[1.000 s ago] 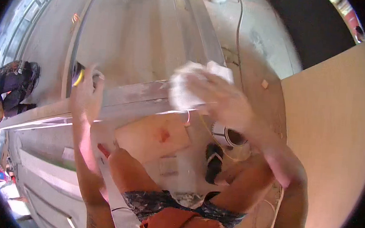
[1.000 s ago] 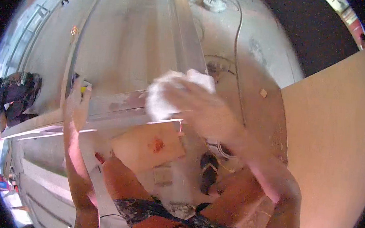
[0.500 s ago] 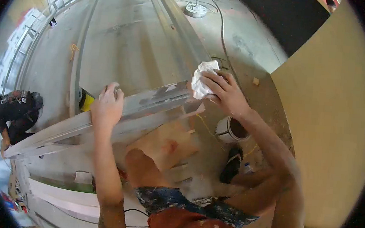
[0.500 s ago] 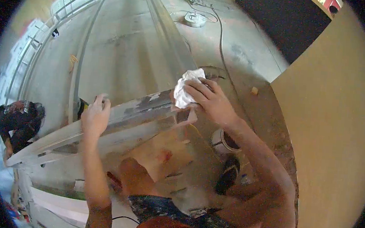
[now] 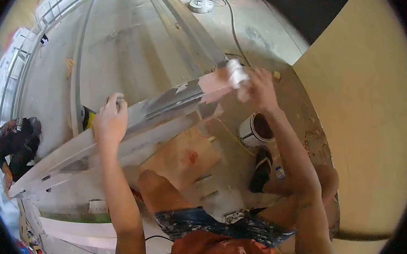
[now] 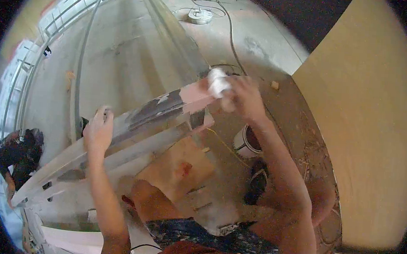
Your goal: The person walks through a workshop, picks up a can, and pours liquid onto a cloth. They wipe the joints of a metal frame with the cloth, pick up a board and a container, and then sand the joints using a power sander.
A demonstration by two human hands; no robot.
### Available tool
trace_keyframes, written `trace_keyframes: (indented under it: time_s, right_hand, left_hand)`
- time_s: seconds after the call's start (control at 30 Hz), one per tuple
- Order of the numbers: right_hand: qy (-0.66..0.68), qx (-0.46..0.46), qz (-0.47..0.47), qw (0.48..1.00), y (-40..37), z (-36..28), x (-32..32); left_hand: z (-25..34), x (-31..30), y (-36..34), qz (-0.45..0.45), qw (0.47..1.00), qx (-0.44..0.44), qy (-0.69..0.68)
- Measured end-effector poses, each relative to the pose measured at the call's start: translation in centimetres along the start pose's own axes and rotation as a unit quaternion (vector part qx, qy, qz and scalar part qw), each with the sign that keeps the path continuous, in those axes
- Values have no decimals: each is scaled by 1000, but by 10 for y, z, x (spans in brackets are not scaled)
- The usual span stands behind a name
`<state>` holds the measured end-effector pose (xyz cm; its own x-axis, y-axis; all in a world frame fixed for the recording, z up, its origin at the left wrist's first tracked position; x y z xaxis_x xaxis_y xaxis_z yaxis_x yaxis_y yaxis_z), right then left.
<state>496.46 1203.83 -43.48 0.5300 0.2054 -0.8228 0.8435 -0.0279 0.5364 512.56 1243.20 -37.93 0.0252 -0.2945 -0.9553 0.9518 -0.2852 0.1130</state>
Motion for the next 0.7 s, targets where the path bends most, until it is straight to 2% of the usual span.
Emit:
trace_keyframes:
  time_s: [0.07,0.1,0.13,0.2,0.23,0.27,0.33,0.4,0.43,0.47,0.53,0.6,0.67,0.7]
  right_hand:
    - [6,83,7,997,-16,13,5]
    - [135,185,110,967,-25,3,-6]
    - [259,276,207,902,-30,-6,-14]
    - [123,124,148,973,8,-61,-22]
    - [59,42,133,988,26,-89,-25]
    - [3,-9,83,996,35,-109,-10]
    - [18,-8,97,995,39,-124,14]
    - [-31,-89,42,995,42,-134,32]
    - [19,-162,41,986,39,-141,32]
    - [19,-167,41,985,41,-135,25]
    - [-20,-202,-47,978,33,-116,12]
    - [-51,-91,-13,994,28,-91,-3]
    - [-50,-23,41,998,26,-99,11]
    - [-69,7,-41,997,27,-115,36]
  left_hand:
    - [8,-5,-5,-16,1000,-2,4]
    - [11,-9,-4,-14,1000,-5,4]
    - [13,-11,-5,-14,1000,-12,16]
    - [12,-9,-5,-16,999,-14,33]
    - [11,-8,-6,-1,1000,-6,30]
    - [10,-7,-6,14,1000,2,27]
    - [12,-9,-11,9,1000,-10,17]
    - [10,-9,-12,10,1000,-24,4]
    - [8,-6,-12,19,1000,-19,5]
    - [7,-6,-10,32,999,-15,4]
    - [11,-10,-11,18,1000,-15,8]
    - [10,-12,-11,6,1000,-16,10]
    - [11,-13,-11,15,1000,8,13]
    - [10,-13,-11,15,1000,8,13]
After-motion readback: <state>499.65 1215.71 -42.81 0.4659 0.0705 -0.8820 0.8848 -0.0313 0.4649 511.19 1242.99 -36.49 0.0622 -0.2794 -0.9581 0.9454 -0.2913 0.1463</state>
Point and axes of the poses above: each hand's wrist, its own y-axis towards the middle knuckle, its own x-axis out of the palm, z = x × y, the point moved 4 cm from there along y, towards the middle knuckle, and after that the axes turned 4 degrees about -z, right-handed, at the moved point
